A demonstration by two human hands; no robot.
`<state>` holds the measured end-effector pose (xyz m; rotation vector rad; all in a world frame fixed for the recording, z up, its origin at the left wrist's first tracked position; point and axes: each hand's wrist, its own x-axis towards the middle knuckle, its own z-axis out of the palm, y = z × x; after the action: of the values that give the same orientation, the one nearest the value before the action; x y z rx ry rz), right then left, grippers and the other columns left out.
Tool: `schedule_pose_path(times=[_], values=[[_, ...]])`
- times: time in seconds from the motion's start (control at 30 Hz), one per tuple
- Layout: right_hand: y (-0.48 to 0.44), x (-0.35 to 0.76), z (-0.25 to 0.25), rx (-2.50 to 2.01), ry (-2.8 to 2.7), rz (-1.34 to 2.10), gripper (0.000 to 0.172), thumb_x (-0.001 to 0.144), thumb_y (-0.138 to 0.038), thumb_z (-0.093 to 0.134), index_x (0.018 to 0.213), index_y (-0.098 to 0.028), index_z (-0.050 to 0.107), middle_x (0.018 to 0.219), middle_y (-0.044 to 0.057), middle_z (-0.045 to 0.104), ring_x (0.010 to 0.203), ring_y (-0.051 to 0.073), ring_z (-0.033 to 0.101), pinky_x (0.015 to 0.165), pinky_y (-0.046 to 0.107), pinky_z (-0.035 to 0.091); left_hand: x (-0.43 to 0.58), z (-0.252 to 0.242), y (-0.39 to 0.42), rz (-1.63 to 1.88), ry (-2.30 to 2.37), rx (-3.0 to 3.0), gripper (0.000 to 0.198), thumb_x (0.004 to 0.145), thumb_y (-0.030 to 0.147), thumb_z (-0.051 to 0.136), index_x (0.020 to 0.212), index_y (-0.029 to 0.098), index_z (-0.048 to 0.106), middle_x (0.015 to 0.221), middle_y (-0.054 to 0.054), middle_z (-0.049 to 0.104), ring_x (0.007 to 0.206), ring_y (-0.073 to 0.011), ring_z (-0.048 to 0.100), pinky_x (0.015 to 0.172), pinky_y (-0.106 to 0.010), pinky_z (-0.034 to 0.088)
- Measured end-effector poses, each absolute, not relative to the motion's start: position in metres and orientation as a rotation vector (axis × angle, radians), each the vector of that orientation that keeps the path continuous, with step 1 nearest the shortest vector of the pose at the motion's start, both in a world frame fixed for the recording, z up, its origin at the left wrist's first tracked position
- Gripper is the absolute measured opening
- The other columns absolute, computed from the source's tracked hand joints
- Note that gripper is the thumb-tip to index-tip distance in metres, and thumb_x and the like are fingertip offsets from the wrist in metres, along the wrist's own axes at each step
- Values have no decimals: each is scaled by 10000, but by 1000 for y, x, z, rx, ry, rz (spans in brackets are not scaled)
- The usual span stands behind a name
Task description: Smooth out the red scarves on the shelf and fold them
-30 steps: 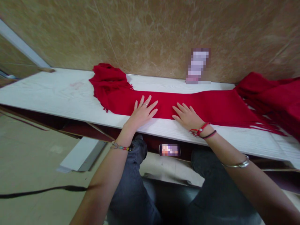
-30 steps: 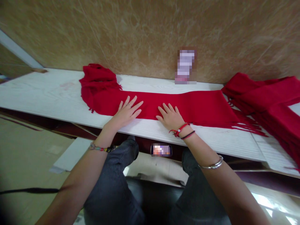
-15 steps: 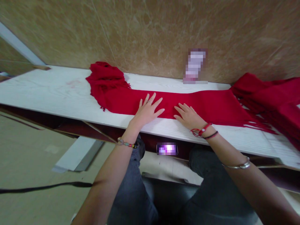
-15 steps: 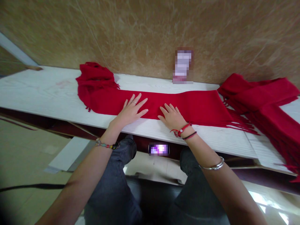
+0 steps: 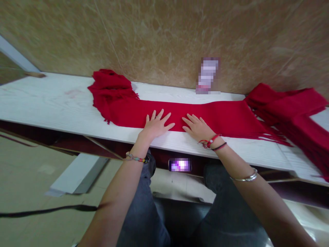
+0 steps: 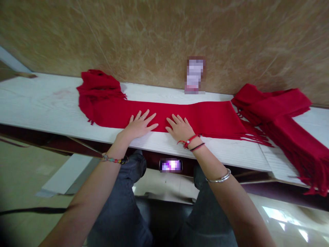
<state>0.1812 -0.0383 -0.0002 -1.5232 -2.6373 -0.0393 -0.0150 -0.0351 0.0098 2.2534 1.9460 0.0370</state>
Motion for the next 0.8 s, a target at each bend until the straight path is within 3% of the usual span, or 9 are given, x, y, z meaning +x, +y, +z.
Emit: schedule_pose_path(times=[0.17,0.33,0.57,0.67,0.8], values=[[-39,225,4,-1682,-2593,-208,461,907,-281,342,1303,-80,469,1359,199,437,1258,303,390,997,441,350,-22,9,-33,52,2080,2132,671,847,642,244,1422,296,248,1517,-72,122,1347,-430,81,1027,-648,138],[-38,266,4,-1745,-2477,-347,433,881,-220,337,1232,-54,529,1332,199,464,1251,307,394,1003,452,346,-20,8,-30,52,2125,2094,681,832,655,239,1415,303,268,1508,-71,169,1337,-447,113,997,-676,178],[-49,219,5,-1398,-2513,-148,461,897,-286,366,1301,-85,460,1384,162,419,1312,268,318,1043,464,314,-23,7,-26,151,2167,2187,613,885,575,210,1427,290,237,1528,-53,63,1357,-409,72,1035,-623,170],[-53,189,4,-1324,-2595,-73,487,910,-317,373,1335,-85,422,1422,154,367,1336,262,270,1070,440,274,-27,6,-28,78,2169,2142,602,890,568,208,1427,298,234,1525,-49,88,1355,-405,93,1045,-603,167],[-49,171,5,-1370,-2677,-7,454,911,-286,382,1310,-81,451,1385,172,415,1291,262,355,1038,434,324,-32,6,-32,59,2117,2149,586,898,544,226,1425,289,243,1517,-61,134,1358,-394,92,1055,-584,147]])
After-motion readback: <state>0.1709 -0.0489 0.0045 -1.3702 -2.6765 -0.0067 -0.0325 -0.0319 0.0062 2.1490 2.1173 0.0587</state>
